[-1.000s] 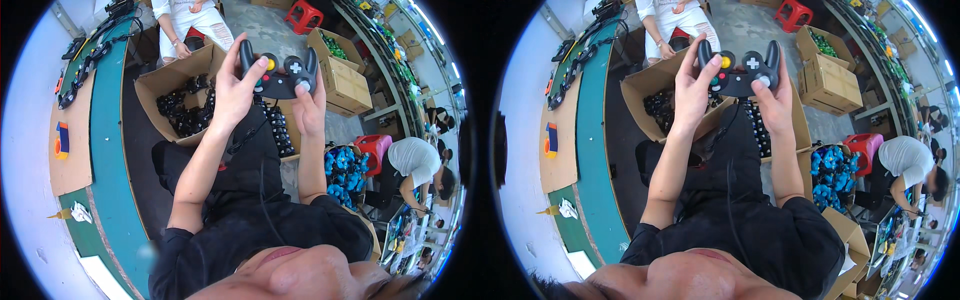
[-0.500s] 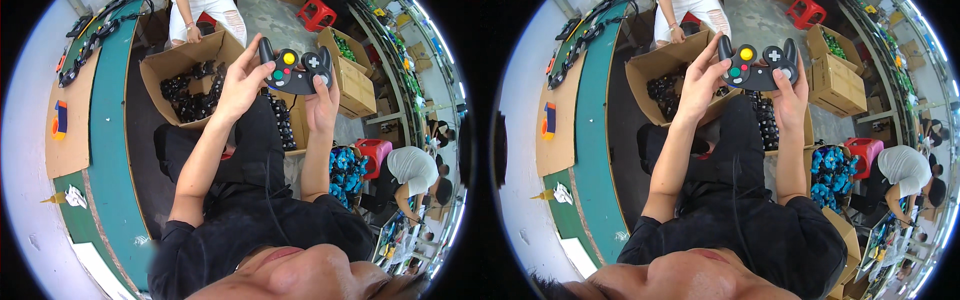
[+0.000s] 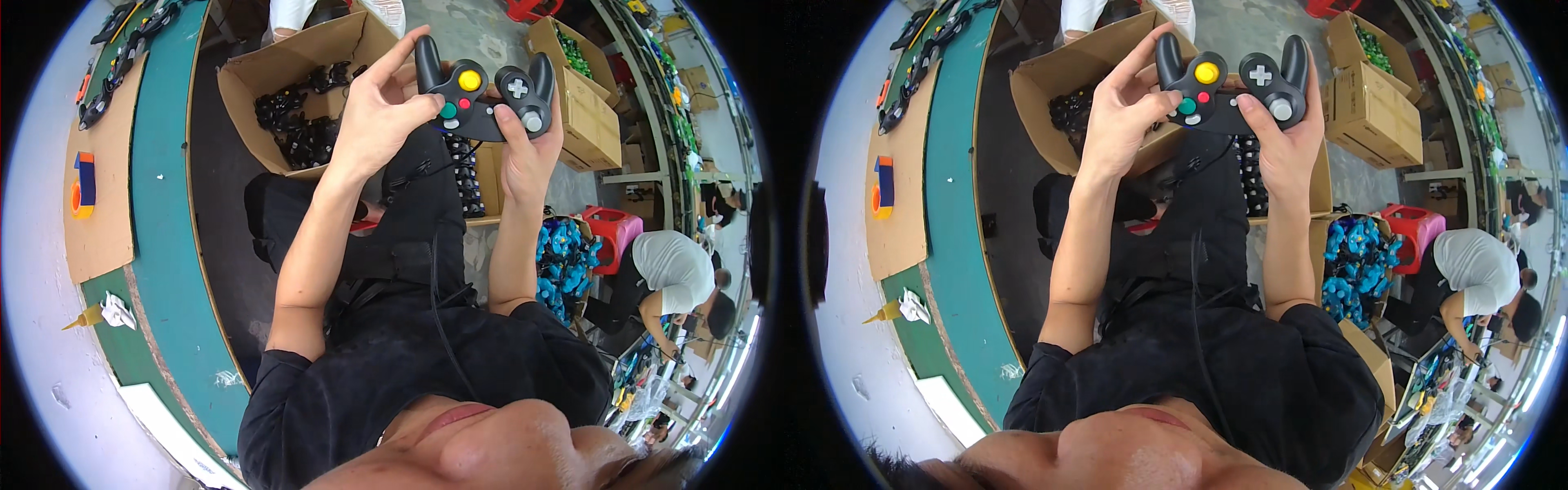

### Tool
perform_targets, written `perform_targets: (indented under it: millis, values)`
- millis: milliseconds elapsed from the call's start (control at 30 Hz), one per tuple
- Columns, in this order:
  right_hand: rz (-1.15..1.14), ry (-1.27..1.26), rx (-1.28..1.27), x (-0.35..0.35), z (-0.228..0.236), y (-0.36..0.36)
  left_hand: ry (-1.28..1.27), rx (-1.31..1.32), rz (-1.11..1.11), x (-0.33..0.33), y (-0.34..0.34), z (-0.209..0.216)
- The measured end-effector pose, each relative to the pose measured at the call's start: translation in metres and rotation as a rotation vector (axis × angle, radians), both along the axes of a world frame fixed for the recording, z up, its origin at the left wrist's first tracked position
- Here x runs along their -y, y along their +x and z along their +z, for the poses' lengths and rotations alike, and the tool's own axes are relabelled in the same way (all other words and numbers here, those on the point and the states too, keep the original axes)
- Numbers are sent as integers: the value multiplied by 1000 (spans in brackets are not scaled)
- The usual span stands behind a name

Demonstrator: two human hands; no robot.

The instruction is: Inspecting and organizing game controllers by picking them from a bulk box and sorting them into a finished goods container.

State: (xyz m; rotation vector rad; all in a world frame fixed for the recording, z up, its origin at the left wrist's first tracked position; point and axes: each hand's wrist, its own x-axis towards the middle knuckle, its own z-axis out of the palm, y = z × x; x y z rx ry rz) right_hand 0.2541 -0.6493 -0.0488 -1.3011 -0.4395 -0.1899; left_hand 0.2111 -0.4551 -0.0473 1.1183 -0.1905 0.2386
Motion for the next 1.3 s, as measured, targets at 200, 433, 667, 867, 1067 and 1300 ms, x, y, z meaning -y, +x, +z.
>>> perform_targets:
  millis: [200, 433, 667, 867, 1067, 1300]
  values:
    - [18, 30, 13, 5, -2, 2, -78, 67, -17, 10, 1, -1]
    - [48, 10, 126, 8, 0, 1, -125, 110, 29, 24, -4, 8]
    - [32, -35, 151, 7, -1, -2, -131, 134, 43, 26, -4, 2]
    - [18, -39, 166, 5, -3, -3, -149, 89, 62, 28, -5, 4]
    - [20, -70, 219, 2, -1, -6, -169, 68, 51, 27, -5, 2]
    - [-34, -157, 223, 6, 0, -9, -203, 26, 6, 25, -3, -1]
